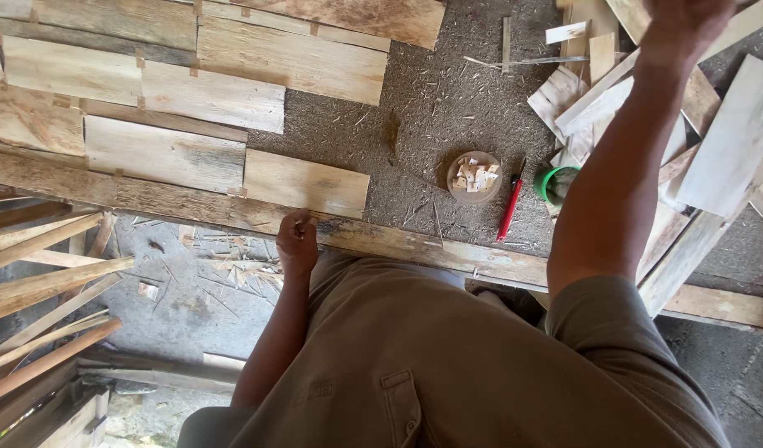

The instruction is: Carving a small wooden piece and attaching wooden strips to a wall surface.

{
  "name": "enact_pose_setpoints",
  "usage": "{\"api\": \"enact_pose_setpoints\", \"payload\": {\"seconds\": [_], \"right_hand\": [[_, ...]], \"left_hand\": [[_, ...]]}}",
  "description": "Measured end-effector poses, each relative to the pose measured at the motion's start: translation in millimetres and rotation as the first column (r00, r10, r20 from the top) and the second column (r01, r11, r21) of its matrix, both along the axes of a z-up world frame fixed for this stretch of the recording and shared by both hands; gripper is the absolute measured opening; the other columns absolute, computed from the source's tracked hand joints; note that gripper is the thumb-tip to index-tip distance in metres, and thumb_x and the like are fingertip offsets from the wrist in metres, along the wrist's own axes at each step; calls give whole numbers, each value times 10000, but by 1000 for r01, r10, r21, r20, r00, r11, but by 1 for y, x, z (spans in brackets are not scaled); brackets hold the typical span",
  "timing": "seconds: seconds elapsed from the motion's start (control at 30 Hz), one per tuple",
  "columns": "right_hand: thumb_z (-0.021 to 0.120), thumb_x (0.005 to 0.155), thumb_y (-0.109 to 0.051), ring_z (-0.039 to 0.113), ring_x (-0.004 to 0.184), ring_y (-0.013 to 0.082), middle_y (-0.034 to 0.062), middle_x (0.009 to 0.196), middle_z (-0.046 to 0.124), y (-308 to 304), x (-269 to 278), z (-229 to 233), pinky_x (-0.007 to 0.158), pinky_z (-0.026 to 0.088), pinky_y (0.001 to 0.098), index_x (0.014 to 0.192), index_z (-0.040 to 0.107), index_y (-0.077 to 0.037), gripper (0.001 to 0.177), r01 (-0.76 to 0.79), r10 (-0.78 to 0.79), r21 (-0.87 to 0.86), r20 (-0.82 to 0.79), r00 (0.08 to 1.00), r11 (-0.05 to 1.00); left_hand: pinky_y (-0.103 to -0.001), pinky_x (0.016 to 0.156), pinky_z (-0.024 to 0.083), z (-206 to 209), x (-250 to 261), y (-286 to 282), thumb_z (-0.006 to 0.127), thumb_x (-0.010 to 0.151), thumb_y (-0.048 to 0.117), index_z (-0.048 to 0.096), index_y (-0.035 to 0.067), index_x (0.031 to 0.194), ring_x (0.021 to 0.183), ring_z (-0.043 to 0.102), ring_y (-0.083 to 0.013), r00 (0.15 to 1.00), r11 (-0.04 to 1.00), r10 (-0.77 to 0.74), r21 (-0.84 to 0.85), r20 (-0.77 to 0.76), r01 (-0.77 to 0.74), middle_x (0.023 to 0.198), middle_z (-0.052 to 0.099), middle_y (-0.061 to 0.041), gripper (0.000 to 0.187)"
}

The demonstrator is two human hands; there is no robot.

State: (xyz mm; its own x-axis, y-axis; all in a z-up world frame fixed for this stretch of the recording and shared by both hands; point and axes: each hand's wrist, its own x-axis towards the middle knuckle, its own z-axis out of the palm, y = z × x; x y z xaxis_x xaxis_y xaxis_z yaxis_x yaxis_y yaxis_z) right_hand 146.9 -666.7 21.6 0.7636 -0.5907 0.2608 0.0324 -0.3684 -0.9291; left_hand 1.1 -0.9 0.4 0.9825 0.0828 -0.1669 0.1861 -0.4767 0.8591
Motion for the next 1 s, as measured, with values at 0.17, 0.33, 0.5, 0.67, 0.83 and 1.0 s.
{"api": "enact_pose_setpoints", "payload": {"seconds": [0.17, 0.33, 0.5, 0.67, 0.83, 1.0], "right_hand": [[675, 1134, 55, 490, 615, 118, 69, 830, 554, 15, -38, 16, 528, 430, 257, 1078, 605, -20, 118, -184, 20, 375, 401, 916, 908], [657, 1036, 71, 786, 816, 239, 193, 1103, 783, 62, -55, 37, 720, 710, 349, 1384, 481, -137, 442, 94, -314, 738, 166, 935, 669], [585, 1100, -28, 802, 890, 271, 214, 1119, 774, 102, -65, 25, 787, 728, 407, 1395, 548, -74, 302, 102, -308, 784, 118, 944, 612], [557, 1113, -38, 828, 929, 277, 223, 1076, 797, 155, -71, 37, 825, 733, 420, 1338, 578, -46, 226, 71, -234, 794, 91, 968, 604], [534, 1082, 10, 782, 829, 246, 179, 950, 749, 207, -79, 52, 793, 714, 404, 1160, 573, 9, 87, -32, -56, 744, 93, 994, 668], [515, 1090, -44, 758, 778, 181, 126, 937, 745, 273, -94, 72, 753, 700, 355, 1094, 568, -49, 54, -63, 134, 782, -27, 991, 620]], "left_hand": [[-233, 615, 485, 8, 8, -7, 698, 955, 22, 680, -13, 1174, 737, 605, -107, 999, 999, 30, -22, -22, -30, 896, 708, -90, 222], [-226, 639, 499, 7, 14, -13, 697, 949, 21, 675, -21, 1209, 716, 610, -94, 998, 1000, -20, -6, 53, 20, 858, 706, -70, 264], [-236, 644, 503, 20, 16, -21, 709, 944, 33, 687, -10, 1189, 718, 622, -98, 998, 999, -50, 24, 44, 49, 821, 699, -57, 249], [-231, 650, 496, 22, 10, -23, 707, 952, 37, 681, -8, 1192, 725, 618, -91, 996, 996, -67, -61, 59, 70, 825, 703, -44, 245], [-230, 537, 469, 41, 21, -41, 697, 958, 62, 687, 13, 1203, 631, 610, -105, 991, 991, -120, -69, -56, 116, 793, 722, -60, 250], [-249, 764, 587, 59, 43, -67, 687, 1007, 104, 633, -2, 1291, 919, 709, -159, 983, 936, -183, -306, -1, 173, 1099, 728, -143, 308]]}}
